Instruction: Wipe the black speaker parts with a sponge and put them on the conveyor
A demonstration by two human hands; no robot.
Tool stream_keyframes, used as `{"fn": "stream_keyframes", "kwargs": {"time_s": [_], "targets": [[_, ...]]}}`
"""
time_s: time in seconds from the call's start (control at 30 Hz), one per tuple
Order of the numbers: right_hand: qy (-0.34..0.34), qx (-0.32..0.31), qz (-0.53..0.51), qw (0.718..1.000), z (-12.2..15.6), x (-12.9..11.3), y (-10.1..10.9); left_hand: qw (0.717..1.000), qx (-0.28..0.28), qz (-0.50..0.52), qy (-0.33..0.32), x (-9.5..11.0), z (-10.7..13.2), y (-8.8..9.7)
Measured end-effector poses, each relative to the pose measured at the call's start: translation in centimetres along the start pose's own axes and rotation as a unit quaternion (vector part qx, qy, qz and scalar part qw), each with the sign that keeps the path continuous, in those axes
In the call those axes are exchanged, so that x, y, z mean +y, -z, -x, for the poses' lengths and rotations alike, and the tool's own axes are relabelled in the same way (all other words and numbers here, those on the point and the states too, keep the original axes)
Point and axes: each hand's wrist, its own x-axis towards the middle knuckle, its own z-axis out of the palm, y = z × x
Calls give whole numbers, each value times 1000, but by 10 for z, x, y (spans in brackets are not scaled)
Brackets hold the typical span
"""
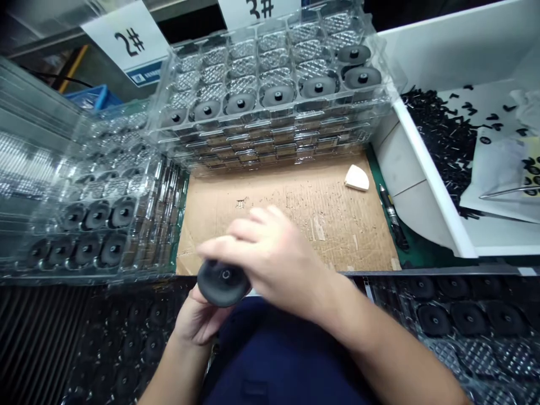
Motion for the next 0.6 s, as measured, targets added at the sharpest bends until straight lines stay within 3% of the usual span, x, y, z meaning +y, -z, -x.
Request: {"fn": "stream_keyframes", "kwargs": {"time_s": [0.17,0.27,0.37,0.47,0.6], "targets": [[-218,29,-6,975,47,47,-30,991,-67,112,0,4,0,3],[-269,40,-2,962,80,64,-55,988,-79,133,17,5,-1,4],[-301,90,12,949,94,60,-63,985,-93,142,36,6,-2,5],[-310,124,9,942,91,41,-55,981,-116,149,39,6,-2,6],[-299,102,-12,949,85,22,-51,992,-98,71,-37,-2,0,8]]}}
